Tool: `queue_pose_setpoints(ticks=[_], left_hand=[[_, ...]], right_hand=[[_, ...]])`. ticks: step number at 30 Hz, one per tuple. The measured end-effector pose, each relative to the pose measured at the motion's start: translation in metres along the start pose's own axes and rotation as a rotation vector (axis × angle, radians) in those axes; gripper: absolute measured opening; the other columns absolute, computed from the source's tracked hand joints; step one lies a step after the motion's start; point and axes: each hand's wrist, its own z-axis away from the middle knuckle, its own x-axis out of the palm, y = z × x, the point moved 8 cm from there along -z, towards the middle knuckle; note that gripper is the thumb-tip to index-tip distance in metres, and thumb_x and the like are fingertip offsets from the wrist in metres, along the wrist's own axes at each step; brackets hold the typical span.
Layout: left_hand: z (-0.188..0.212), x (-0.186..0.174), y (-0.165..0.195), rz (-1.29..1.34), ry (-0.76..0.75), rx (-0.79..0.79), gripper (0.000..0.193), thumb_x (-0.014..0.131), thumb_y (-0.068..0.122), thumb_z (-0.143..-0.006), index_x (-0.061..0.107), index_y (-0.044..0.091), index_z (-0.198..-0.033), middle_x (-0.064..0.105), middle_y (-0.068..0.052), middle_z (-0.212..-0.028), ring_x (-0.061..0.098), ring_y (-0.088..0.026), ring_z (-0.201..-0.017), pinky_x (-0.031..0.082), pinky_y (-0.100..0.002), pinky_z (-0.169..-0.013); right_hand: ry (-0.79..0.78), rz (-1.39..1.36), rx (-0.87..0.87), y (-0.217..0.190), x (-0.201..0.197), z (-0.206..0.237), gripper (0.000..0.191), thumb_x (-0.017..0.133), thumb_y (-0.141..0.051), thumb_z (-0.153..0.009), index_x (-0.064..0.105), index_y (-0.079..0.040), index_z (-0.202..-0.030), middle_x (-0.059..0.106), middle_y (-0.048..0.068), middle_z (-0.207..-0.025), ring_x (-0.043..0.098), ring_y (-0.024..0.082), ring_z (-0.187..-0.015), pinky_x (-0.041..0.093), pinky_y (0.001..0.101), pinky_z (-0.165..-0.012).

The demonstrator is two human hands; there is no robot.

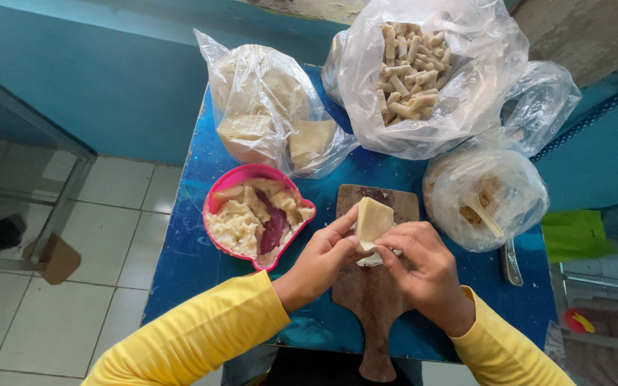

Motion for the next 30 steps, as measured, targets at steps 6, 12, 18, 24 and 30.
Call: queue_pose_setpoints(ticks=[6, 12, 18, 24, 30], left_hand=[[0.003, 0.009, 0.006, -0.186, -0.021, -0.003, 0.070, 0.058, 0.011, -0.105, 0.024, 0.003, -0.165, 0.060, -0.008, -0.139, 0.060, -0.013, -0.117, 0.051, -0.030, -0.101], [0.003, 0.007, 0.006, -0.190, -0.011, -0.034, 0.061, 0.057, 0.009, -0.104, 0.036, -0.001, -0.160, 0.061, -0.007, -0.140, 0.061, -0.012, -0.121, 0.053, -0.030, -0.102], [0.006, -0.007, 0.036, -0.073, 0.161, 0.186, 0.055, 0.053, 0.005, -0.103, 0.040, -0.004, -0.156, 0.061, -0.012, -0.140, 0.063, -0.018, -0.124, 0.053, -0.035, -0.105], [0.010, -0.012, 0.062, -0.125, 0.279, 0.326, 0.056, 0.053, 0.006, -0.103, 0.038, -0.001, -0.157, 0.060, -0.014, -0.142, 0.062, -0.021, -0.126, 0.053, -0.036, -0.106], [0.007, -0.013, 0.056, -0.112, 0.289, 0.300, 0.056, 0.053, 0.006, -0.104, 0.038, -0.002, -0.157, 0.059, -0.014, -0.143, 0.062, -0.021, -0.127, 0.053, -0.037, -0.106]], right_hand=[[-0.057, -0.588, 0.524, 0.069, 0.013, 0.026, 0.011, 0.067, -0.011, -0.100, 0.069, -0.002, -0.106, 0.070, 0.006, -0.100, 0.065, 0.013, -0.091, 0.052, 0.0285, -0.083], [0.269, -1.239, 0.714, 0.108, 0.009, 0.033, 0.013, 0.057, -0.010, -0.107, 0.065, -0.002, -0.113, 0.070, 0.009, -0.112, 0.067, 0.017, -0.105, 0.051, 0.0332, -0.098], [0.566, -1.079, 0.513, 0.109, -0.045, 0.016, 0.008, 0.059, -0.011, -0.108, 0.064, -0.007, -0.114, 0.071, 0.008, -0.115, 0.071, 0.019, -0.106, 0.057, 0.0374, -0.101], [0.056, 0.142, 0.119, 0.027, -0.019, 0.000, 0.009, 0.068, -0.007, -0.096, 0.067, -0.002, -0.103, 0.072, 0.015, -0.105, 0.070, 0.031, -0.096, 0.056, 0.0389, -0.085], [-0.151, 0.118, 0.040, -0.002, 0.021, 0.007, 0.014, 0.072, -0.008, -0.087, 0.067, -0.003, -0.100, 0.070, 0.015, -0.100, 0.069, 0.035, -0.093, 0.056, 0.0398, -0.079]])
